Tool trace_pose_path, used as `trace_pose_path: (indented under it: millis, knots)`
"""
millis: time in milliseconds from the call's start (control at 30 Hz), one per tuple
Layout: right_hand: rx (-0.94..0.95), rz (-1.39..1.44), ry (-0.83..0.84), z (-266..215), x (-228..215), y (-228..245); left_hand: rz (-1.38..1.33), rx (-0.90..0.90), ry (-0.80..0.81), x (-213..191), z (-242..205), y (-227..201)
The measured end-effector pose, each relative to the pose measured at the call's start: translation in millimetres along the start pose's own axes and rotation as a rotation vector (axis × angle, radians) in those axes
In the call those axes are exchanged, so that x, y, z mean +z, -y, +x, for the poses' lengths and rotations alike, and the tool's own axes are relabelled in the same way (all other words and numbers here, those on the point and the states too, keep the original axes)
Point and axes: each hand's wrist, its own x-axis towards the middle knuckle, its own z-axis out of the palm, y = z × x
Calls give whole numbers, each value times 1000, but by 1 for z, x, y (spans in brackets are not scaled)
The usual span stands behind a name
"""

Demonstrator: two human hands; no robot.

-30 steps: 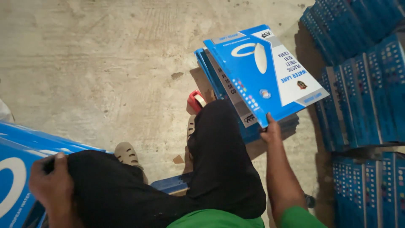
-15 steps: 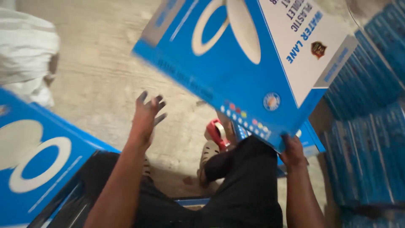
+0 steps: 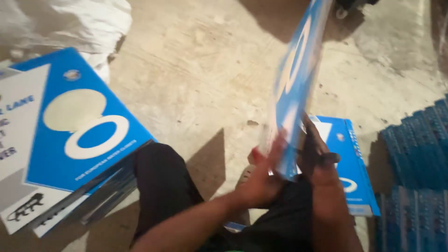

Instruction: The person sits on the floor and repeatedly folds flat cardboard boxes into rectangular shapes, then seals them with a handheld tape dispenser. The person stacks the finished boxes to the left.

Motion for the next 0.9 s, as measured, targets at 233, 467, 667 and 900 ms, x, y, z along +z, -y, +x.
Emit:
trace_pose_path:
  millis: [233, 467, 667, 900]
  knots:
    - [308, -1022, -126, 54, 25, 11, 483, -161, 822, -28, 1, 92]
    - [-256, -1537, -126, 81, 38, -40, 779, -386, 714, -63, 17, 93]
    - [-234, -1493, -256, 105, -48, -41, 975, -13, -763, -157, 59, 66]
    - [-397, -1829, -265, 113, -32, -60, 731, -314, -571, -223, 92, 78]
